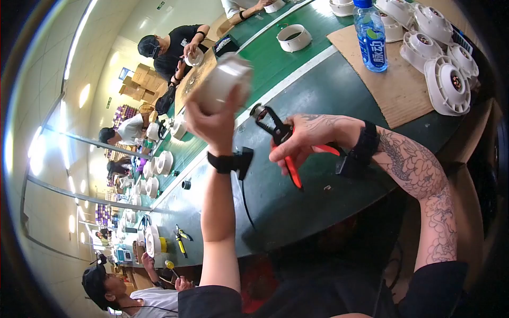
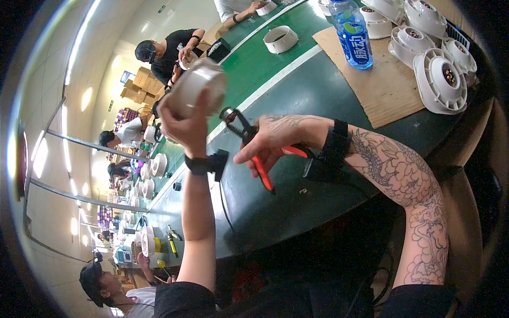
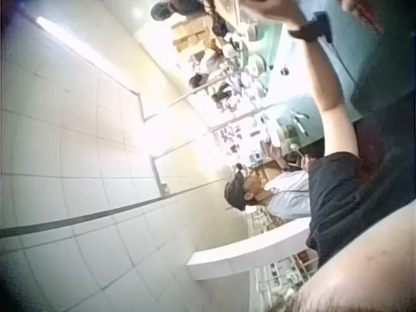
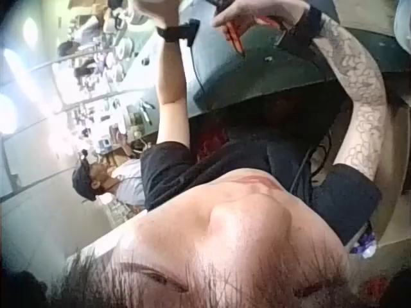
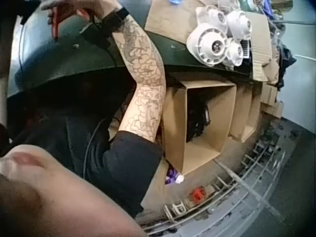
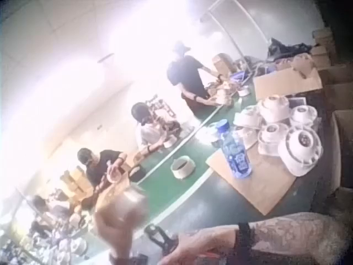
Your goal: Assembling electronic alarm units or industrial components on a factory production line.
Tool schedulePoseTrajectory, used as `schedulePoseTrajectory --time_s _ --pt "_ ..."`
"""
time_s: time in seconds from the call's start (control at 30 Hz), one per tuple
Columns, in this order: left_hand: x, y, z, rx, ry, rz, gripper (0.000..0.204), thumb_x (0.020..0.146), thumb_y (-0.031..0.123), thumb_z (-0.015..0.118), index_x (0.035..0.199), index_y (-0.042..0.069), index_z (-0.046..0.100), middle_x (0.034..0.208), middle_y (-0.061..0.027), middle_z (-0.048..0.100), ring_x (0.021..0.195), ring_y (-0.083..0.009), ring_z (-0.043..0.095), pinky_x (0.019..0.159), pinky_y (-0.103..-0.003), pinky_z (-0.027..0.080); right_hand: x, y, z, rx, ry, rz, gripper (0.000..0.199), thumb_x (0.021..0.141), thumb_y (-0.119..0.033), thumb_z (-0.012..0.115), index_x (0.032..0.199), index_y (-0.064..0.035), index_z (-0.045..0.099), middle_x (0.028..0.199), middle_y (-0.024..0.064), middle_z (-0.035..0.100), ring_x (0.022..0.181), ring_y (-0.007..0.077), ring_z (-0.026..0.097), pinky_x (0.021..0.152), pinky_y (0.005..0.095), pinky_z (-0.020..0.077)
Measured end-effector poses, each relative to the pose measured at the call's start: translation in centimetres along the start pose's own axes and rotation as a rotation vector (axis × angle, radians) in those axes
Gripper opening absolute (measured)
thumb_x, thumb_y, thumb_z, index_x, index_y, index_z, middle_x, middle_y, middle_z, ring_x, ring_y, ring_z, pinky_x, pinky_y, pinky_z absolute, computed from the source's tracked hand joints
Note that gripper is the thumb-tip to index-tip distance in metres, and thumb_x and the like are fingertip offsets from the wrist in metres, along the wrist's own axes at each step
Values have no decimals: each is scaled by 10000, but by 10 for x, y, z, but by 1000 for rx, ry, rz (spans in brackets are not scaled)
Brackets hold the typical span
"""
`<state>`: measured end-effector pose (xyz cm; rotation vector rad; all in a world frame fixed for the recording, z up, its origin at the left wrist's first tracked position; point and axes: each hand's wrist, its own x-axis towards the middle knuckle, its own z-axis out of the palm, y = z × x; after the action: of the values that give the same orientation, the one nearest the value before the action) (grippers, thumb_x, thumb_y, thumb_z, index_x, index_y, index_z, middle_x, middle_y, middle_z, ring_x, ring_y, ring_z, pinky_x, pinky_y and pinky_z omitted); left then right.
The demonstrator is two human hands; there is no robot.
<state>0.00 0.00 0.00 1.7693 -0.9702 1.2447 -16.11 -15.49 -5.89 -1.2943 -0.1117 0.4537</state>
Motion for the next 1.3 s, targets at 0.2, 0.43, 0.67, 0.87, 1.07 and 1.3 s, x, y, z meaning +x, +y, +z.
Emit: schedulePoseTrajectory --time_s 0.2,0.43,0.67,0.87,1.07,1.3 --pt "0 -115 12 -419 9 -981 478 866 392 794 995 -46 652 955 -112 712 824 -183 694 724 -366 586 4 18 2 41 -29 47 362 804 -230 844 943 11 613 876 118 682 809 206 725 767 347 614" --pt "-89 -223 5 -92 -243 -1096 603 969 550 532 1242 22 641 1221 -233 646 1159 -361 613 984 -492 482 25 25 -3 133 -46 103 332 812 -160 832 991 5 605 864 116 673 811 246 725 777 390 620" --pt "-114 -159 0 -175 -486 -678 406 926 305 702 1151 -29 659 957 -135 730 834 -196 687 762 -317 536 18 23 -7 130 -58 112 290 834 -139 804 1012 -6 617 911 114 687 869 249 728 808 363 604" --pt "-94 -34 -16 -1587 -1078 -1088 529 1006 328 604 1415 21 469 1233 -108 628 1051 -142 621 869 -320 523 13 18 1 117 -109 93 350 847 -180 799 1074 4 606 938 125 703 899 245 726 809 358 606" --pt "-71 -93 32 -1049 -879 -1157 372 953 176 688 1274 10 601 1038 -82 699 791 -92 627 703 -224 524 15 27 -18 317 -105 144 300 882 -130 735 1112 14 609 1008 155 700 967 301 714 892 420 584" --pt "-107 -263 39 -93 -479 -1021 553 757 320 846 1158 -31 698 1030 -118 743 892 -167 692 820 -296 528 31 35 -21 399 -188 178 348 878 -105 705 1177 35 592 1105 166 667 1042 362 686 967 479 545"
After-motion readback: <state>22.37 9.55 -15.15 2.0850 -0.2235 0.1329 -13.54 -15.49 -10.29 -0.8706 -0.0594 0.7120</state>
